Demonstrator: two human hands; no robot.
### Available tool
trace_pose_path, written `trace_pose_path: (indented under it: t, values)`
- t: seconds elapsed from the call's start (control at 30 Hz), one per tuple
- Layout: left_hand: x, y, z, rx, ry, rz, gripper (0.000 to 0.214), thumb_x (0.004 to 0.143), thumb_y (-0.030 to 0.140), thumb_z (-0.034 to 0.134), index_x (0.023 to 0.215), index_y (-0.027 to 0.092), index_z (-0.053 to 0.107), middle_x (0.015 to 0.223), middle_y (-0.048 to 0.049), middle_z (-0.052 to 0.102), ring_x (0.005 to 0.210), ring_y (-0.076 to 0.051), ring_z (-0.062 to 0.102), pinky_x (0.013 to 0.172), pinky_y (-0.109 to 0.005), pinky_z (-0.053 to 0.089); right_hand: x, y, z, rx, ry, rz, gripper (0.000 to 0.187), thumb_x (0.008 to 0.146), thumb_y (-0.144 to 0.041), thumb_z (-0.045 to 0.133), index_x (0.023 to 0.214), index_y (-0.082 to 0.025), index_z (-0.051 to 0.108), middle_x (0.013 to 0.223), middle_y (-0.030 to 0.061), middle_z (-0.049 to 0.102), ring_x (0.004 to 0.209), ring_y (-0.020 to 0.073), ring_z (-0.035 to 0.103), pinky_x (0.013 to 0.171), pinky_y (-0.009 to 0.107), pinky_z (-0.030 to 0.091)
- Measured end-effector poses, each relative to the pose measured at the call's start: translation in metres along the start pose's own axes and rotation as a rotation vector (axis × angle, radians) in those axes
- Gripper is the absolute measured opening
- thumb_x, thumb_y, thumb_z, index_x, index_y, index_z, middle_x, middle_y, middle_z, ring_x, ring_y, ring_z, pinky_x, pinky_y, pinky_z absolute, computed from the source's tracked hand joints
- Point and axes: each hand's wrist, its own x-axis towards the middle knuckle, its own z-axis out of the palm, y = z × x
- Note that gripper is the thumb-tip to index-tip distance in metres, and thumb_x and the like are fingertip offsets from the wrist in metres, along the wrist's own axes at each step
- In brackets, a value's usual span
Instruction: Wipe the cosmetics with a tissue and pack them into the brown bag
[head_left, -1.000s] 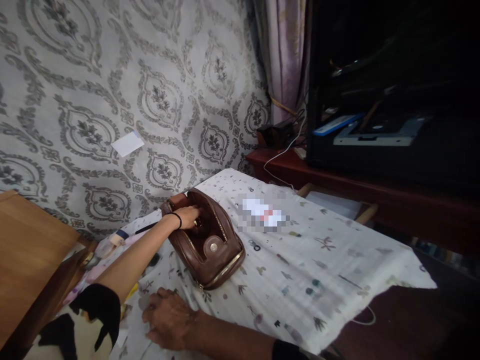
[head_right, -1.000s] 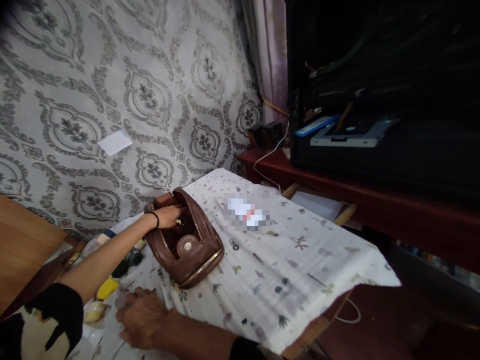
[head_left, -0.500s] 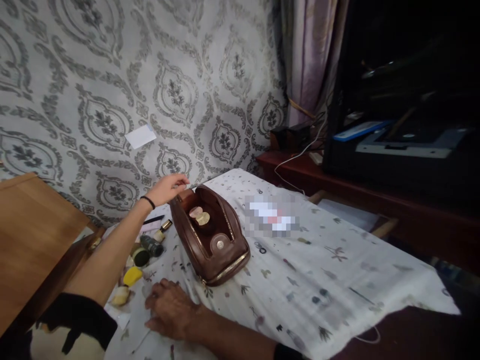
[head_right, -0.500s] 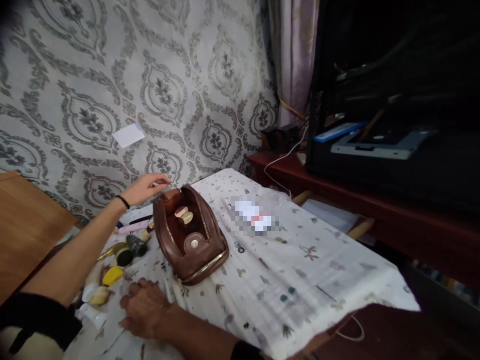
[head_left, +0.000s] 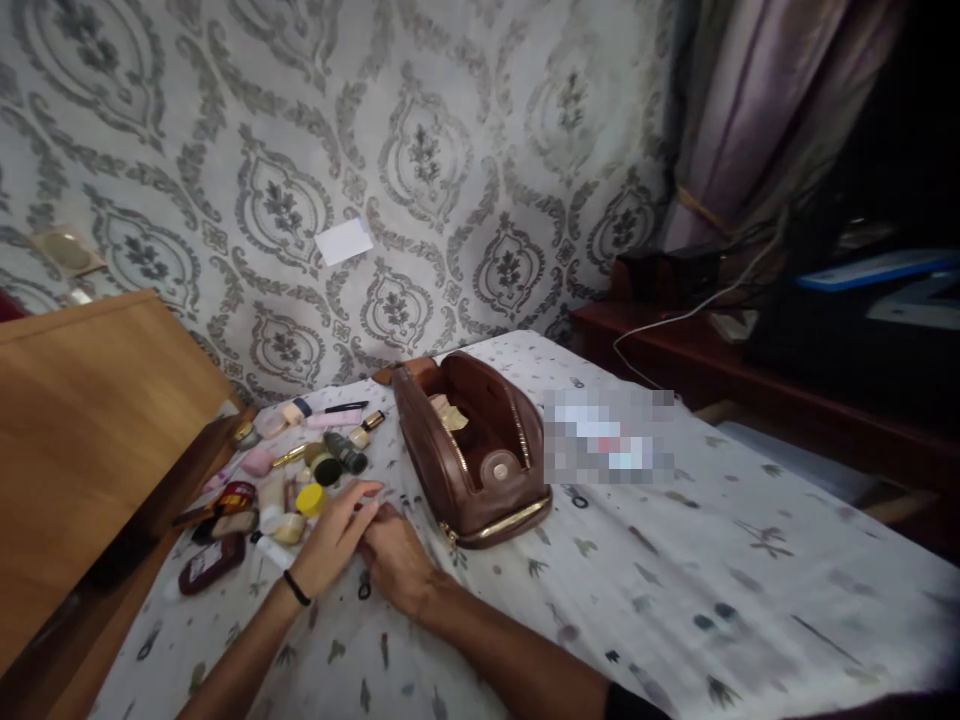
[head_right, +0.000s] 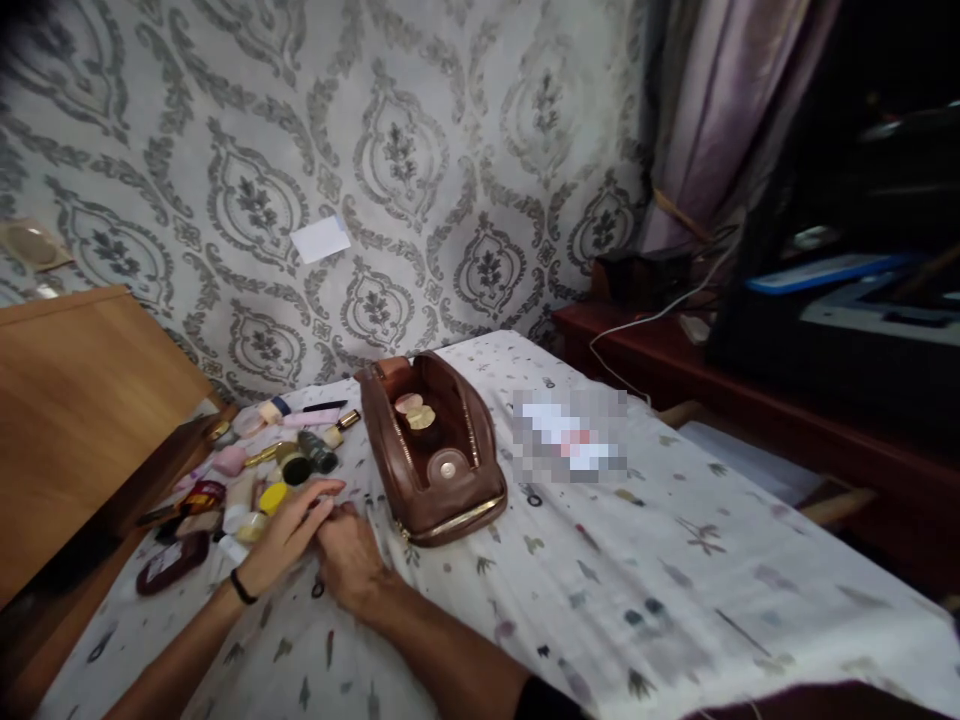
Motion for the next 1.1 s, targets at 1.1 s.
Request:
trace_pose_path:
  t: [1.1]
  values:
    - [-0.041,-0.032,0.014,0.240,0.191,0.062,0.022,0.079,0.006,0.043,0.092,0.019,0.056,0.081,-0.0036,0.065,0.078,-0.019,0.063,0.071,-0.028,0.046,0.028,0.019,-0.011,0.501,0.268,0.397,0.033,0.065,-0.044,0.071,0.085,-0.018,0.072,0.081,0.0056,0.071,0.080,0.0241,0.063,0.073,0.035,0.049]
